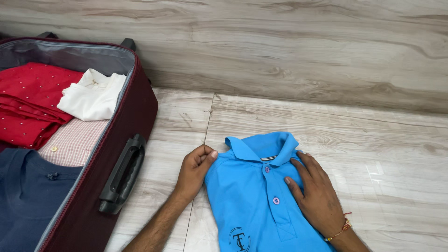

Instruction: The person folds a blue polo shirt, a pair of navy blue pants, a yellow patterned shirt, and a white polka-dotted shirt. Each item is smoothed out, folded neatly, and placed into an open maroon suitcase on the floor.

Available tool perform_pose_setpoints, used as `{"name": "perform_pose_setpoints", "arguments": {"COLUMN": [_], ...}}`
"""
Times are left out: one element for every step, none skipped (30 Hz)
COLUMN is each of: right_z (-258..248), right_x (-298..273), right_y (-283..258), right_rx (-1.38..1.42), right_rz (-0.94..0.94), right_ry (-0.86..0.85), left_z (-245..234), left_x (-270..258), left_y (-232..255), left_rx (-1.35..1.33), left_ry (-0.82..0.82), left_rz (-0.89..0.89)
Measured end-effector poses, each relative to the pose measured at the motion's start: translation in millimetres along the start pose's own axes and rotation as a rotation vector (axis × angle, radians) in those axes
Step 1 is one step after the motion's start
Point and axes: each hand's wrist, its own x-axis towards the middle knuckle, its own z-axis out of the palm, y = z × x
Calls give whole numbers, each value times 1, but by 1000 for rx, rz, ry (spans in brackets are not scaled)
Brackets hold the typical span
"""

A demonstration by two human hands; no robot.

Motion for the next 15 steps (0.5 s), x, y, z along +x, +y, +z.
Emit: {"name": "perform_pose_setpoints", "arguments": {"right_z": [1,1,0,1,0,0,0,0,1,1,1,1,0,-1,-2], "right_x": [0,0,0,-1,-2,-1,0,0,0,-1,-1,0,1,1,1], "right_y": [0,0,1,0,0,0,0,1,1,2,3,4,5,6,7], "right_rx": [-1,-4,-7,-3,2,6,8,8,9,-24,-57,-88,-117,-146,-175], "right_rz": [-2,-3,-3,-4,-4,-4,15,38,60,55,51,43,50,59,69], "right_ry": [0,2,3,11,19,31,28,25,22,53,85,118,128,134,140], "left_z": [1,4,6,8,9,10,11,12,14,17,20,23,25,28,31], "left_x": [-1,-2,-4,-5,-7,-7,-9,-13,-16,-19,-24,-28,-30,-34,-38], "left_y": [2,4,7,10,14,18,22,25,29,33,36,39,41,41,39], "left_rx": [107,213,319,340,361,382,541,698,856,926,995,1064,1081,1099,1116], "left_ry": [56,110,163,182,200,216,262,305,348,312,275,240,220,197,173], "left_rz": [-15,-30,-46,15,76,141,197,252,308,234,159,83,122,158,193]}}
